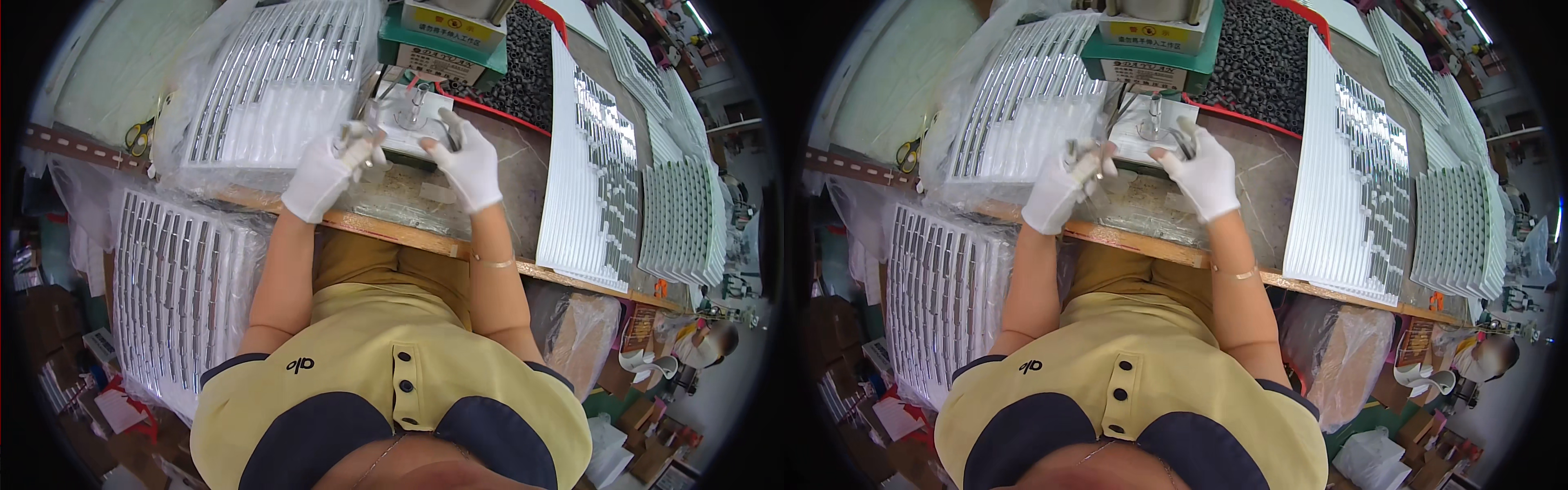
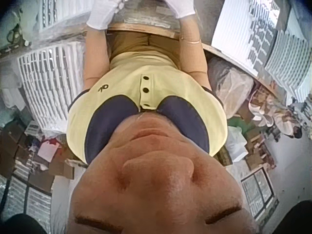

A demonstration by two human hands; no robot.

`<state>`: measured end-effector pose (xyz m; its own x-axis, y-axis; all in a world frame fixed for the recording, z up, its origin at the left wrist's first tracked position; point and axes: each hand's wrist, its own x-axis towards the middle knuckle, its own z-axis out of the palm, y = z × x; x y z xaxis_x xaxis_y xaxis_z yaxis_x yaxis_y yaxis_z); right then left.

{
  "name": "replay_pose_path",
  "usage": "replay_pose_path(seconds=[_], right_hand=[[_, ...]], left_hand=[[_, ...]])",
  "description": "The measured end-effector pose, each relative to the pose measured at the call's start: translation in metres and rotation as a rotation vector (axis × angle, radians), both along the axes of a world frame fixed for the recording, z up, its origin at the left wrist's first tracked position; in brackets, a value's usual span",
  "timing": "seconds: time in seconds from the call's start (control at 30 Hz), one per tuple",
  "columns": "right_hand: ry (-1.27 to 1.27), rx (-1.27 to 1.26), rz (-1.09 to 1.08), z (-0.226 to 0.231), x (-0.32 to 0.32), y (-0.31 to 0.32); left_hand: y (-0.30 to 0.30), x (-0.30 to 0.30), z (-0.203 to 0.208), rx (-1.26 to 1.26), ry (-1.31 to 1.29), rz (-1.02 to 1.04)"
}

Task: Assembling metal handles or hardware components at a workstation in a factory.

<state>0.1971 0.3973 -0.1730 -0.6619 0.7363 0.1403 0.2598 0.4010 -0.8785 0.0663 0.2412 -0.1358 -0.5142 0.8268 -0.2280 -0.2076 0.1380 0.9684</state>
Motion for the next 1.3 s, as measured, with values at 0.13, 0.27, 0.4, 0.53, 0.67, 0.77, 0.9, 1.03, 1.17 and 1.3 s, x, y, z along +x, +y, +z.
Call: replay_pose_path(seconds=[0.13, 0.27, 0.4, 0.53, 0.67, 0.77, 0.9, 1.03, 1.17, 1.3], right_hand=[[0.282, -0.545, 0.233, 0.042, 0.028, -0.032], [0.244, -0.495, 0.239, 0.042, 0.027, -0.042], [0.180, -0.348, 0.174, 0.036, 0.025, -0.050], [0.041, -0.153, 0.149, 0.037, 0.035, -0.042], [-0.148, 0.006, -0.150, 0.017, 0.056, 0.005], [-0.201, 0.424, -0.308, -0.002, 0.066, 0.046], [-0.498, 0.450, -0.445, 0.001, 0.031, 0.065], [-0.673, 0.394, -0.432, 0.003, 0.018, 0.090], [-0.780, 0.357, -0.407, 0.017, 0.004, 0.102], [-0.973, 0.343, -0.285, 0.021, -0.013, 0.109]], left_hand=[[-0.004, 0.012, -0.008, -0.055, 0.005, -0.357], [-0.004, 0.027, -0.015, 0.010, 0.470, -0.310], [-0.010, 0.034, -0.017, -0.024, 0.557, -0.192], [-0.011, 0.023, -0.016, -0.129, 0.693, -0.009], [-0.031, -0.047, -0.009, -0.336, 0.854, 0.516], [-0.062, -0.103, -0.015, -0.752, 0.958, 0.835], [-0.086, -0.136, -0.047, -1.136, 1.108, 0.606], [-0.081, -0.144, -0.050, -1.125, 1.053, 0.575], [-0.077, -0.148, -0.039, -1.115, 0.962, 0.562], [-0.065, -0.121, -0.015, -0.892, 0.992, 0.573]])
